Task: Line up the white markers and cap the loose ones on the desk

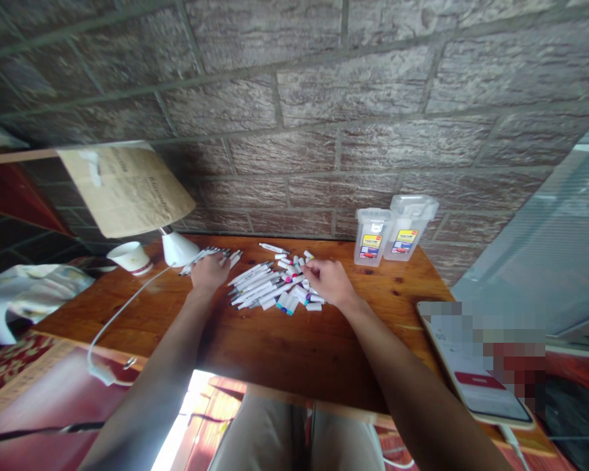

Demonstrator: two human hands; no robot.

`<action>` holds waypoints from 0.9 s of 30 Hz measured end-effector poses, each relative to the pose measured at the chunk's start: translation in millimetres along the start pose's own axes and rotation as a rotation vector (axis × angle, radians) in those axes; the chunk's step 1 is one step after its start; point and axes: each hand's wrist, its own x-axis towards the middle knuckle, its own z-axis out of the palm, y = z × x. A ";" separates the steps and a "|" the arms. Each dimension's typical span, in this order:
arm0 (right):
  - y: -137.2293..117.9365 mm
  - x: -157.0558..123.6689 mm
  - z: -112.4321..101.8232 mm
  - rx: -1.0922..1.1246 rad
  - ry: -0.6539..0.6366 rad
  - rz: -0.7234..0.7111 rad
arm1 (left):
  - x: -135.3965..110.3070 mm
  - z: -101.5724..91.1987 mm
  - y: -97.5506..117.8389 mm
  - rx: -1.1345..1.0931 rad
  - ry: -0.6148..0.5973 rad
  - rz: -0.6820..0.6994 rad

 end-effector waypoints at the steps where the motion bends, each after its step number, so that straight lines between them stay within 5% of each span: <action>1: 0.0 0.1 -0.1 -0.002 0.003 0.002 | -0.4 -0.4 0.4 -0.003 -0.009 -0.001; 12: 0.0 -1.2 -0.2 0.014 -0.010 -0.013 | 3.1 12.5 3.7 -0.002 -0.065 0.125; 21: -1.1 0.3 -0.2 0.020 -0.017 -0.004 | 0.3 10.3 4.5 -0.012 -0.058 0.099; 27: -0.3 0.0 0.4 0.006 0.000 -0.010 | 3.8 9.5 4.4 -0.208 0.081 0.225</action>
